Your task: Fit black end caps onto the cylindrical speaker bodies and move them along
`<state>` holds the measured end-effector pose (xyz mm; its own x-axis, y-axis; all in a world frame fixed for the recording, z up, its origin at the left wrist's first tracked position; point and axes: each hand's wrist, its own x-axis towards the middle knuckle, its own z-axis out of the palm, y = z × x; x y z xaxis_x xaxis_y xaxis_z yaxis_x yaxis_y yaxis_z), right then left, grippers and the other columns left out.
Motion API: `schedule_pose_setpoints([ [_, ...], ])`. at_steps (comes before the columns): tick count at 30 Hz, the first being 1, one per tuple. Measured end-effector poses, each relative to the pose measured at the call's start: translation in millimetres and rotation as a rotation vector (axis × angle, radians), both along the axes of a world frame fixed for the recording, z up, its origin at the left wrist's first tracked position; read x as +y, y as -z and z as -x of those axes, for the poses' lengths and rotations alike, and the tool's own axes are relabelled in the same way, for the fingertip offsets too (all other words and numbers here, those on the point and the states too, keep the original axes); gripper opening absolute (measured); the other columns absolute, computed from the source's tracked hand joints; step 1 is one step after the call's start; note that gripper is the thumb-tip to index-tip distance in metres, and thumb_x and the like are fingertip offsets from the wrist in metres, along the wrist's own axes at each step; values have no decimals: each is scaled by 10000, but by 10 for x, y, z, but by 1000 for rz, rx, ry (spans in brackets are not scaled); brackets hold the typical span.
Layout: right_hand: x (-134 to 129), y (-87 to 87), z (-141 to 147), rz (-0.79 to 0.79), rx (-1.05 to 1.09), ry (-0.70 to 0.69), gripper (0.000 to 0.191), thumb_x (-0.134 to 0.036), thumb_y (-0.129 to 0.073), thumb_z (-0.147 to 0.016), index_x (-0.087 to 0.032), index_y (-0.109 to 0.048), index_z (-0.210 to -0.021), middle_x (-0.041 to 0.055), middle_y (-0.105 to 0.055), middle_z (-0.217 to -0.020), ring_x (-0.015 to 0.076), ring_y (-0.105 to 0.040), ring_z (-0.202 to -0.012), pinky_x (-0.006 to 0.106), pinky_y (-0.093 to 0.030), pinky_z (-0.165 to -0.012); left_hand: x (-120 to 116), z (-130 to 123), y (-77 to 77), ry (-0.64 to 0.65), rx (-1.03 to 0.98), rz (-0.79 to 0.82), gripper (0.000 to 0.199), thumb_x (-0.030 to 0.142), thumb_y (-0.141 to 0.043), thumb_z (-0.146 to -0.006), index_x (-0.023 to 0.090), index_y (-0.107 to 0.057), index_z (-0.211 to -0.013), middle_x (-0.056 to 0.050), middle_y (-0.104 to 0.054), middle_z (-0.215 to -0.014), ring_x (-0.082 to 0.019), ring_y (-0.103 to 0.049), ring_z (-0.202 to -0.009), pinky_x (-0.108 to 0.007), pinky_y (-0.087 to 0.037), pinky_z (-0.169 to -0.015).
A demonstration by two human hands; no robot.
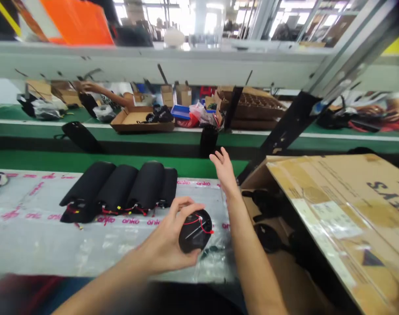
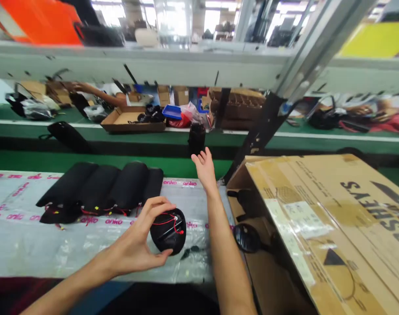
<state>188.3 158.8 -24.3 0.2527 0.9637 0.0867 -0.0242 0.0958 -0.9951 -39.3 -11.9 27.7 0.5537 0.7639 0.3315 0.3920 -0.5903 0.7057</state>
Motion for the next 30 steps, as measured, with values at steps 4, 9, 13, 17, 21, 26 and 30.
schedule_pose_setpoints([
  [4, -1237, 121, -162, -60, 172, -437, 729, -552, -784, -899, -301, -575, -1551, 83, -572, -1633, 291, -512, -1544, 538, -363, -1301, -87, -54, 550, 65, -194, 7, 995, 99, -783, -711, 308, -353, -1584, -155, -441, -1523, -371, -443, -1501, -589, -458, -1238],
  [9, -2272, 460, -37, -8, 138, -555, 905, -620, -781, -891, -296, -432, -1661, 90, -400, -1750, 324, -380, -1624, 565, -288, -1335, -360, -174, 989, -119, -477, 112, 962, 308, -796, -833, 263, -274, -1639, -194, -391, -1643, -395, -439, -1533, -623, -402, -1260],
  [13, -2466, 630, 240, -85, -115, -329, 783, -607, -676, -969, -278, -446, -1642, 102, -450, -1705, 348, -411, -1590, 557, -297, -1335, -617, -288, 1126, -217, -505, 187, 858, 493, -663, -960, 242, -250, -1669, -193, -351, -1698, -397, -430, -1546, -619, -368, -1280],
  [17, -2459, 642, 434, -135, -9, -289, 780, -668, -593, -986, -296, -397, -1643, 89, -432, -1693, 355, -433, -1563, 550, -345, -1311, -609, -329, 1204, -214, -471, 128, 849, 531, -615, -983, 242, -222, -1678, -195, -382, -1671, -388, -467, -1515, -614, -398, -1255],
  [21, -2498, 664, 562, -79, 58, -200, 745, -605, -591, -1000, -314, -366, -1648, 81, -421, -1697, 346, -444, -1553, 546, -360, -1303, -498, -415, 1305, -282, -486, 52, 795, 595, -580, -974, 226, -306, -1623, -201, -496, -1565, -384, -571, -1408, -596, -490, -1169],
  [26, -2569, 677, 708, -84, -22, 63, 608, -453, -538, -1041, -304, -395, -1613, 94, -450, -1670, 335, -464, -1538, 562, -372, -1289, -417, -565, 1294, -262, -551, 65, 668, 540, -529, -1008, 246, -376, -1587, -170, -571, -1503, -354, -614, -1352, -568, -515, -1142],
  [30, -2587, 636, 791, -39, -67, 144, 627, -433, -481, -1048, -267, -335, -1635, 130, -435, -1668, 353, -457, -1545, 590, -373, -1281, -371, -477, 1203, -141, -555, 144, 666, 502, -580, -1009, 263, -392, -1602, -152, -531, -1573, -355, -552, -1430, -575, -448, -1216],
])
